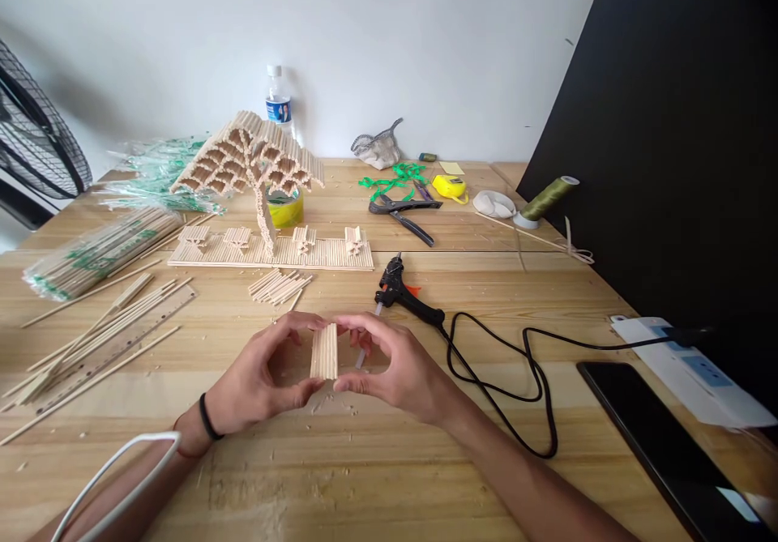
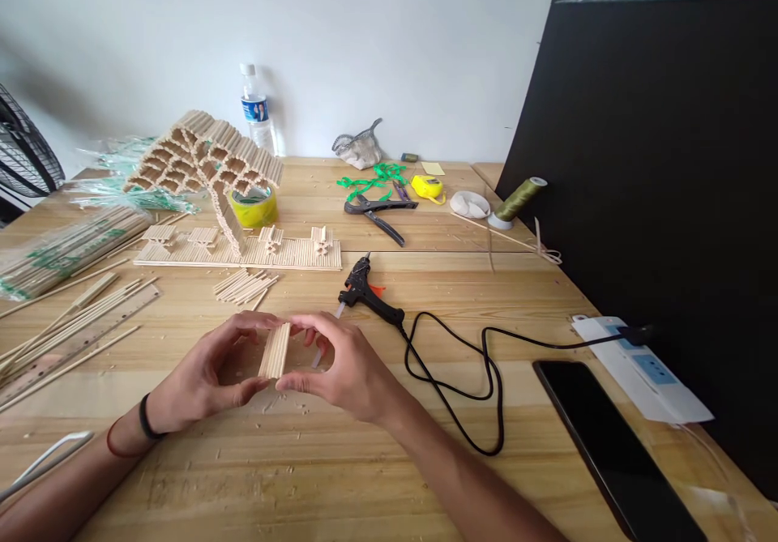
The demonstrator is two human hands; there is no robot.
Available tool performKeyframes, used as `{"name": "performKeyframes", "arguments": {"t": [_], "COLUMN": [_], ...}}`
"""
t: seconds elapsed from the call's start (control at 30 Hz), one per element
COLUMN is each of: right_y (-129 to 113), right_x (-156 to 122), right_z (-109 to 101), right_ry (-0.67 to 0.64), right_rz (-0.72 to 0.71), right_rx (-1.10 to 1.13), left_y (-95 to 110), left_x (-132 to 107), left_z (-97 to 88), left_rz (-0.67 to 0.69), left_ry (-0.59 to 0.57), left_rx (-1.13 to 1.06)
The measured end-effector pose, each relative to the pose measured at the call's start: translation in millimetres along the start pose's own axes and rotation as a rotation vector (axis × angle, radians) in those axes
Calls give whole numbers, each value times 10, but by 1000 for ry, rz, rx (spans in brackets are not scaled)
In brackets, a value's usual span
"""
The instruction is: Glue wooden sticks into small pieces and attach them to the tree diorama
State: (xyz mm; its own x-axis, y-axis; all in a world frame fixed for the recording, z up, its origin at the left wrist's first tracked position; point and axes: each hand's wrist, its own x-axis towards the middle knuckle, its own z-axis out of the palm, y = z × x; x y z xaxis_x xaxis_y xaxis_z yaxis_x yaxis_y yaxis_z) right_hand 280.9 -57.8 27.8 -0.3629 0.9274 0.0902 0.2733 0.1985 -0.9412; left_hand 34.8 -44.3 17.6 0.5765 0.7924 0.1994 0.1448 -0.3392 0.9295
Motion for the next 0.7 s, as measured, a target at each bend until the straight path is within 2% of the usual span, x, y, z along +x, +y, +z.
{"name": "performKeyframes", "arguments": {"t": [0.2, 0.5, 0.7], "right_y": [47, 14, -11], "right_x": [-11, -27, -23], "right_z": [14, 36, 20], "right_ry": [8, 10, 3], "right_rz": [-9, -49, -64], "right_rx": [-17, -53, -97], "left_y": [-9, 51, 29], "left_x": [-14, 9, 1], "left_z": [8, -11, -15], "left_rz": [15, 9, 6], "left_ry": [3, 14, 10], "left_rx": [22, 148, 149]}}
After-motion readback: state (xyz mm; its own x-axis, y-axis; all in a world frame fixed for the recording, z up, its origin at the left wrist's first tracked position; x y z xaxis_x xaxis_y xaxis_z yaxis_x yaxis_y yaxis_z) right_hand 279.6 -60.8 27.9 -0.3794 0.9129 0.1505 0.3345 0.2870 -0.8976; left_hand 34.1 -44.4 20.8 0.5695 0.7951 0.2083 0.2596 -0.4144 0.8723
